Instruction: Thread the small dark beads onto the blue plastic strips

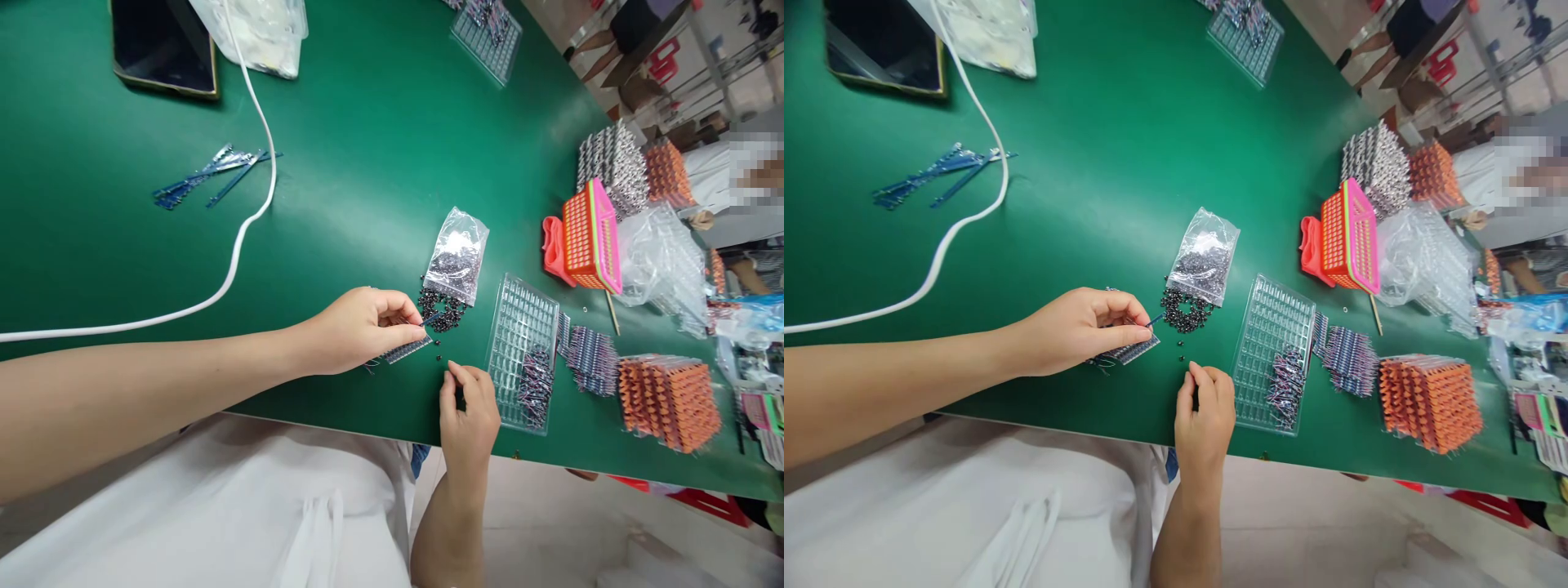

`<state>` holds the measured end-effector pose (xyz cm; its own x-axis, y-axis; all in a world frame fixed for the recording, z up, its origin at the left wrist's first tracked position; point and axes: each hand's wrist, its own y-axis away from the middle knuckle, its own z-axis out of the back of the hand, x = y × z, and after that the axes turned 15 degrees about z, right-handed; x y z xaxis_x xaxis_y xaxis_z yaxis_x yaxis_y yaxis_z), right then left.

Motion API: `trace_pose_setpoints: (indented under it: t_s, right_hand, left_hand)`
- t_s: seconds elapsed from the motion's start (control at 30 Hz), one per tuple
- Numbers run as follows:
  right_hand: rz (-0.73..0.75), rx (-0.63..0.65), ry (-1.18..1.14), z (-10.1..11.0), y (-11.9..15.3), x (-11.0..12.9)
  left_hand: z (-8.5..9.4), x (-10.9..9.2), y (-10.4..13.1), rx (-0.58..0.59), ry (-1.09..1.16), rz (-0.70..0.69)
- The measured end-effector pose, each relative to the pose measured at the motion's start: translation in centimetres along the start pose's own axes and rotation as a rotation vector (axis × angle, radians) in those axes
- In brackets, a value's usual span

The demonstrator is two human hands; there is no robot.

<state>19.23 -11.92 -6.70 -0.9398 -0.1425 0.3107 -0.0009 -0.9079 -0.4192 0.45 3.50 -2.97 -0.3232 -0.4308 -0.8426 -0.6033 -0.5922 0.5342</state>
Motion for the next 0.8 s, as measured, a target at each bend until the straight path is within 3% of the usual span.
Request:
trace_pose_setpoints:
  t_s: [0.5,0.8]
  right_hand:
    - [0.085,0.024,0.022,-0.26,0.05,-0.56]
    - [0.064,-0.028,0.033,-0.24,0.02,-0.60]
  left_hand:
    - [-0.03,-0.20,0.21,0.005,-0.002,0.009]
    - [0.09,-0.31,0.15,0.016,-0.010,0.006]
